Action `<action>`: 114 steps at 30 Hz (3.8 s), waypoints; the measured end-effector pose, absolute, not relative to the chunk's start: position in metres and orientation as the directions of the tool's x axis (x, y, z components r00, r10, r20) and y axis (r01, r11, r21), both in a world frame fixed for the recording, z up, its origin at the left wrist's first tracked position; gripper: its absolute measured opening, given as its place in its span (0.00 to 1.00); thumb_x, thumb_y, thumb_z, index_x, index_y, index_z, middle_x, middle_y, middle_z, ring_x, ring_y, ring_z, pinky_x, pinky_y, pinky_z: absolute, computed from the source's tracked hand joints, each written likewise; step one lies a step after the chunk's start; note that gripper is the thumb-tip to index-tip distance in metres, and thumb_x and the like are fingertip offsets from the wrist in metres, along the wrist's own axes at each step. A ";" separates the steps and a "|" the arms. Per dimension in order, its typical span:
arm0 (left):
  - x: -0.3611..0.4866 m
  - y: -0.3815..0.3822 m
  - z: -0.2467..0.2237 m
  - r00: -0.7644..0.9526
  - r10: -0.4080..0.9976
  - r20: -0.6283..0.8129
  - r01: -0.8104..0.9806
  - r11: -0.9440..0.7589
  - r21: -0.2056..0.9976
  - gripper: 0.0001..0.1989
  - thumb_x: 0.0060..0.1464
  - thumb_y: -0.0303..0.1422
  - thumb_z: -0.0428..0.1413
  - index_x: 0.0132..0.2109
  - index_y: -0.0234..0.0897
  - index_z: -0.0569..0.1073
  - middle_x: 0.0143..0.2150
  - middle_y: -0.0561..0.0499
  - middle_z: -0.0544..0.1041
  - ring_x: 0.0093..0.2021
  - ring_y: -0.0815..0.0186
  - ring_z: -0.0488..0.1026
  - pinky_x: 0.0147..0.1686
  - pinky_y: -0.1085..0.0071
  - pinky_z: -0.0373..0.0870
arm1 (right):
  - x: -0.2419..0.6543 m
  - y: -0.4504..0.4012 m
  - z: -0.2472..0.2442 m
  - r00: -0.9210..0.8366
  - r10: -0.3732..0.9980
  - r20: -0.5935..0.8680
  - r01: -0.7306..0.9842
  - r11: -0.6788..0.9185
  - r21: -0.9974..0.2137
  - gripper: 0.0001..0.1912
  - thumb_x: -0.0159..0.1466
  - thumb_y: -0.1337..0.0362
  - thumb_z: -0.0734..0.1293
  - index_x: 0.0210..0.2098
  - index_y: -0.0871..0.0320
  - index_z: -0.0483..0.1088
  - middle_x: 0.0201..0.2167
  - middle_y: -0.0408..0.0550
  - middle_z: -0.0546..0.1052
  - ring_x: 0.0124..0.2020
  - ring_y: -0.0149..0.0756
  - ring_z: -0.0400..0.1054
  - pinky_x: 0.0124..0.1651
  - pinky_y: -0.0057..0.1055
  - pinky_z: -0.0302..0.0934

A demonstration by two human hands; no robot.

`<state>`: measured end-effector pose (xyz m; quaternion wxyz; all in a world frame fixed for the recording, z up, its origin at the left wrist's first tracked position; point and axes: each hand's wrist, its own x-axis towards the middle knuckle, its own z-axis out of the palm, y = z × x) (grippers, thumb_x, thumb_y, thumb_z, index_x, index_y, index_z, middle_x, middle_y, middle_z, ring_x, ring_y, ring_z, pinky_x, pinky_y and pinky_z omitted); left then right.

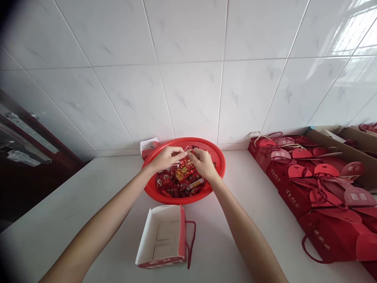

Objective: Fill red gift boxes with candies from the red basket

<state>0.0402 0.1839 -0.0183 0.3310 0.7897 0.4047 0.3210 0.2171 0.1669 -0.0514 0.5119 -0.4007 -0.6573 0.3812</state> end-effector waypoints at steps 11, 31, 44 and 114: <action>0.039 0.192 -0.030 0.302 0.933 0.198 0.188 -0.262 0.947 0.19 0.51 0.51 0.59 0.31 0.38 0.76 0.35 0.52 0.78 0.40 0.61 0.73 0.43 0.68 0.70 | 0.219 0.160 -0.040 -0.269 0.894 0.358 -0.022 0.366 -0.930 0.22 0.60 0.43 0.67 0.29 0.57 0.69 0.24 0.42 0.68 0.27 0.33 0.60 0.30 0.30 0.56; 0.019 0.210 -0.053 0.409 0.908 -0.095 0.749 -0.275 0.603 0.17 0.38 0.41 0.69 0.36 0.40 0.77 0.26 0.55 0.77 0.28 0.63 0.73 0.28 0.72 0.61 | 0.218 0.168 -0.052 -0.014 0.946 0.324 0.045 0.324 -0.945 0.18 0.61 0.46 0.65 0.30 0.55 0.70 0.24 0.45 0.73 0.27 0.37 0.66 0.29 0.32 0.59; 0.012 0.212 -0.056 0.361 0.927 0.107 0.444 -0.272 0.854 0.27 0.42 0.45 0.68 0.46 0.33 0.78 0.35 0.49 0.78 0.37 0.60 0.74 0.37 0.67 0.70 | 0.216 0.171 -0.053 -0.002 0.951 0.310 -0.011 0.310 -0.951 0.16 0.62 0.49 0.64 0.33 0.55 0.72 0.26 0.47 0.75 0.30 0.41 0.69 0.31 0.34 0.62; -0.022 0.213 -0.051 0.239 0.971 -0.023 0.906 -0.215 0.364 0.13 0.30 0.17 0.57 0.15 0.40 0.66 0.23 0.46 0.75 0.40 0.48 0.77 0.47 0.60 0.69 | 0.220 0.169 -0.052 0.025 0.946 0.324 0.236 0.309 -0.921 0.13 0.60 0.56 0.62 0.23 0.55 0.62 0.20 0.41 0.66 0.24 0.33 0.57 0.29 0.32 0.52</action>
